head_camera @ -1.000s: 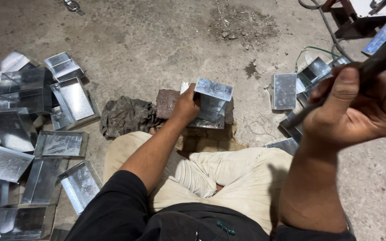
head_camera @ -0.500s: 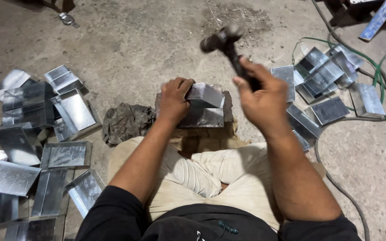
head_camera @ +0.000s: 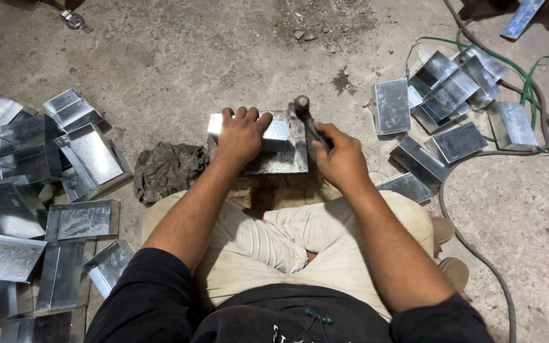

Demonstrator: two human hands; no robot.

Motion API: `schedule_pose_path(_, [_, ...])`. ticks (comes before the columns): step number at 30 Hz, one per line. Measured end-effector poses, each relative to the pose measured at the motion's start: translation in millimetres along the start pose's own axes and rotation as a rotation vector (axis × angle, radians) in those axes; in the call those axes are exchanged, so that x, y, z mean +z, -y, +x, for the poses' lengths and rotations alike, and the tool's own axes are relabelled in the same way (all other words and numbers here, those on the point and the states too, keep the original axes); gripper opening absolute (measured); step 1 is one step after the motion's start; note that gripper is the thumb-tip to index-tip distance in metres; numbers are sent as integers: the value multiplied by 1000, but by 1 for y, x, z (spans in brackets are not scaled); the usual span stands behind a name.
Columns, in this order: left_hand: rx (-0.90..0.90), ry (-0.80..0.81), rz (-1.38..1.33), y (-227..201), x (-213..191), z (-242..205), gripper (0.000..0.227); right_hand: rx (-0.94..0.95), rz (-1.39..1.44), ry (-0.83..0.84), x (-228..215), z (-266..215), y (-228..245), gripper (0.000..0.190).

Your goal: The person sits on the floor and repeatedly hammers small rectangular metal boxes placed on a block. They pick up each box, position it, strike it with a hammer, and then set it aside, continuing this process with multiple units.

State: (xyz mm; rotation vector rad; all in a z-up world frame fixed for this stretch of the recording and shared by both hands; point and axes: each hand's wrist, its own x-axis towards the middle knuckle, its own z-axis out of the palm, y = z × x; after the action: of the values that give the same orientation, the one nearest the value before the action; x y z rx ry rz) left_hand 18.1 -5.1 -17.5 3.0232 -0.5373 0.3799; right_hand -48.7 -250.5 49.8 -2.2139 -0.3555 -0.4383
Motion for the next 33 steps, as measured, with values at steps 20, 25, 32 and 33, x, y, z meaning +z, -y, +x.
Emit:
schedule_pose_path(20, [-159, 198, -247, 25, 27, 1, 67, 203, 123, -51, -12, -23, -18, 37])
schedule_pose_path(25, [-163, 254, -172, 15, 25, -10, 87, -123, 56, -174, -33, -37, -11, 31])
schedule_pose_path(32, [-212, 304, -128, 6, 25, -10, 85, 144, -30, 174, 13, -31, -24, 35])
schedule_pose_path(33, [-213, 284, -145, 6, 25, -9, 86, 188, -29, 155, 11, -34, -24, 34])
